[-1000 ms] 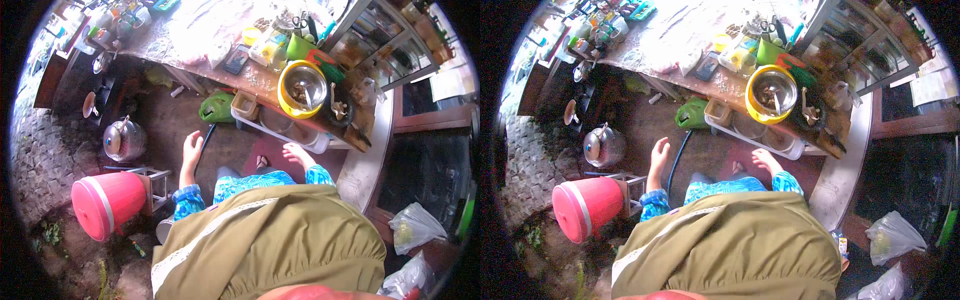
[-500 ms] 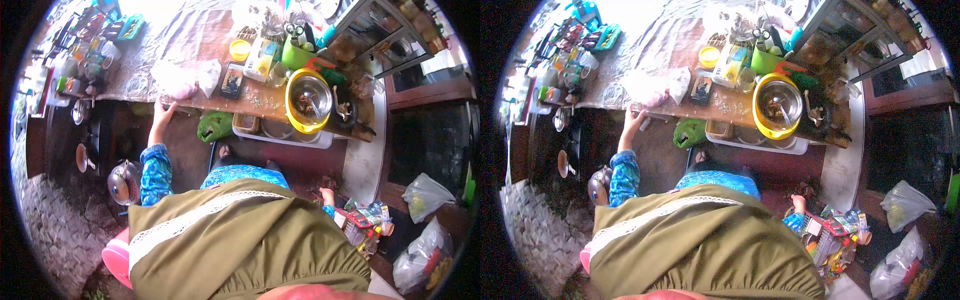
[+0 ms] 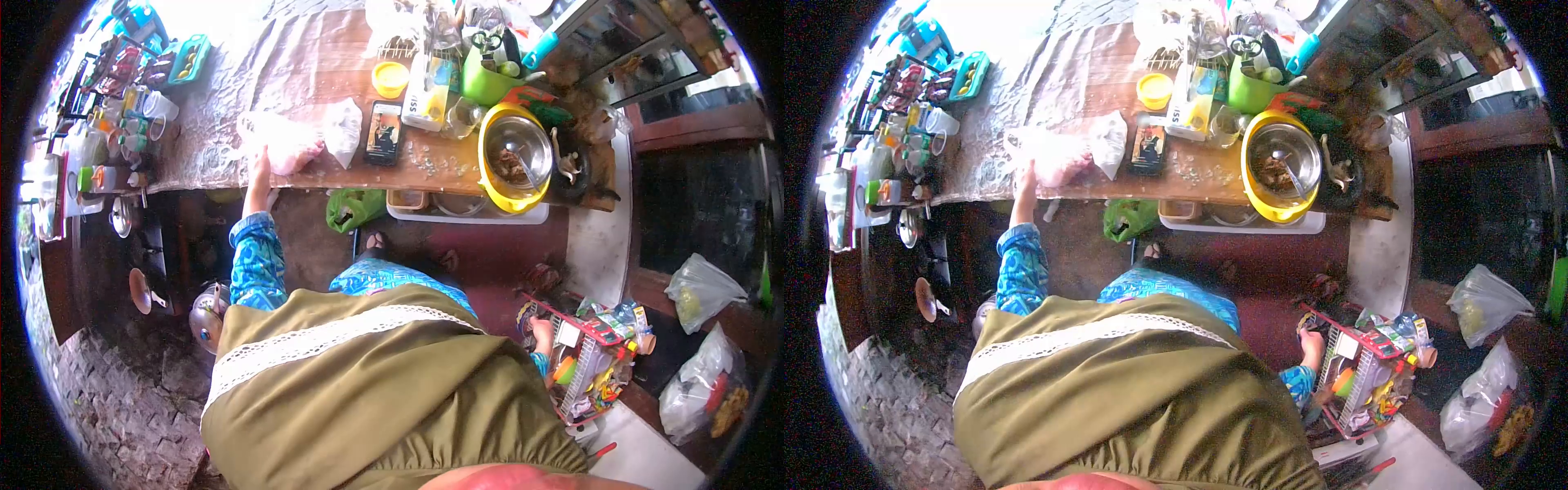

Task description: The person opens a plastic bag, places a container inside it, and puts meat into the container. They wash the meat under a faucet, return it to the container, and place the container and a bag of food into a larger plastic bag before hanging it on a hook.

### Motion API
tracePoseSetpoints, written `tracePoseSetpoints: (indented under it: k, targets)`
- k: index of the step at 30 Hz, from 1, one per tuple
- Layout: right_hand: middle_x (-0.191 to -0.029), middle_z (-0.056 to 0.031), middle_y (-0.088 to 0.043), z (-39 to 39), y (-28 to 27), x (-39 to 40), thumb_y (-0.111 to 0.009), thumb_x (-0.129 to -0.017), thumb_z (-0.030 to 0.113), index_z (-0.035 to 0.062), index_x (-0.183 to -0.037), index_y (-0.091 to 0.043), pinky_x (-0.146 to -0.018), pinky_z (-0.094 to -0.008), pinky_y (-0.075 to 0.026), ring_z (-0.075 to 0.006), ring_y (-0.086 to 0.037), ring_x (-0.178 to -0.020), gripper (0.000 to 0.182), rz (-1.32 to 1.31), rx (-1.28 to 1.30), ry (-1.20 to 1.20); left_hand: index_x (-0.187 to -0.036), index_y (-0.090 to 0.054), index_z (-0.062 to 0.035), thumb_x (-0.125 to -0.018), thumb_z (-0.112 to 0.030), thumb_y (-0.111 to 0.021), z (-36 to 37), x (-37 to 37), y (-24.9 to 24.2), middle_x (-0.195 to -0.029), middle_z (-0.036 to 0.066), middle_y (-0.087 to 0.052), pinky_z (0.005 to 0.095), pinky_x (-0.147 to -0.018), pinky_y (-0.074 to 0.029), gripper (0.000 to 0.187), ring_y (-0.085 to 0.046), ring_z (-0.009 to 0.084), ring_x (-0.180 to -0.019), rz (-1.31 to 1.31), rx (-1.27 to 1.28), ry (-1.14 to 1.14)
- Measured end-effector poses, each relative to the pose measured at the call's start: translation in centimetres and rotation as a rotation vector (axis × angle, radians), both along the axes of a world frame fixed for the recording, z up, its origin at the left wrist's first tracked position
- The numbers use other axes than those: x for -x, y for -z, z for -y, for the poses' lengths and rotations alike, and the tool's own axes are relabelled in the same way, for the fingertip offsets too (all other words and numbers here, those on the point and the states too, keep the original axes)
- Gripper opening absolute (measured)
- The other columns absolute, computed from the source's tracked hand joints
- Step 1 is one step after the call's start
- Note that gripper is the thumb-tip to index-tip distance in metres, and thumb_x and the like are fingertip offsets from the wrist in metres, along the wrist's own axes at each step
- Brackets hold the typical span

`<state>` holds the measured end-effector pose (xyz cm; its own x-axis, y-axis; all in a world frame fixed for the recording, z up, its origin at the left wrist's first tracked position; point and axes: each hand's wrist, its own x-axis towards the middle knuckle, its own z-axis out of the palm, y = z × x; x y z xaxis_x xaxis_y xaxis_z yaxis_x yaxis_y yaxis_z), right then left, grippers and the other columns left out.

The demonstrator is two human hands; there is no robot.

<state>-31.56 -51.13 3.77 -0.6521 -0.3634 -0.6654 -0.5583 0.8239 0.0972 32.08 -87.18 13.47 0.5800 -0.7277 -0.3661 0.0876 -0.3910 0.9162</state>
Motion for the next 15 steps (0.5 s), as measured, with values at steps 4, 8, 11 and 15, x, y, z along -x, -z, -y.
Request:
tracePoseSetpoints:
  k: [4, 8, 11, 15]
  targets:
    - [-0.09, -0.0161, -0.062, 1.8, 2.3, -0.7, -0.066, -0.07, 0.036, 0.0093, -0.088, -0.064, -0.08, -0.0396, -0.043, -0.0338, -0.057, -0.086, 0.032, 0.177, 0.582, 0.379, -0.116, -0.048, 0.0018, -0.088, -0.029, -0.047, -0.7, -3.2, 2.9, -0.111, 0.011, -0.054, 0.0302, -0.083, -0.041, 0.041, -0.051, 0.0199, -0.1, -0.065, 0.142, 0.124]
    - [-0.072, -0.0142, -0.059, 8.8, -0.1, -6.5, -0.069, -0.067, 0.034, 0.0058, -0.072, -0.06, -0.068, -0.0393, -0.045, -0.0298, -0.056, -0.072, 0.03, -0.127, 0.602, -0.207, -0.11, -0.05, 0.0022, -0.089, -0.024, -0.046, -2.2, -4.2, 4.6, -0.102, 0.008, -0.055, 0.0263, -0.076, -0.042, 0.034, -0.052, 0.0152, -0.09, -0.09, 0.219, 0.207]
    - [-0.052, -0.0146, -0.044, 15.4, -5.3, -14.6, -0.065, -0.072, 0.022, 0.0021, -0.057, -0.044, -0.047, -0.0366, -0.036, -0.0281, -0.041, -0.047, 0.032, 0.024, 0.888, -0.249, -0.097, -0.056, 0.0021, -0.09, -0.021, -0.045, -3.5, -4.7, 6.1, -0.084, 0.002, -0.056, 0.0246, -0.068, -0.04, 0.026, -0.048, 0.0096, -0.078, 0.134, 0.163, 0.409]
    - [-0.056, -0.0208, -0.042, 19.7, -7.7, -21.0, -0.053, -0.068, 0.007, 0.0017, -0.059, -0.047, -0.048, -0.0403, -0.036, -0.0399, -0.047, -0.054, 0.012, 0.162, 0.992, -0.407, -0.095, -0.057, 0.003, -0.09, -0.019, -0.046, -5.4, 0.3, 2.2, -0.083, 0.003, -0.057, 0.0247, -0.069, -0.04, 0.025, -0.049, 0.0101, -0.079, 0.226, 0.208, 0.608]
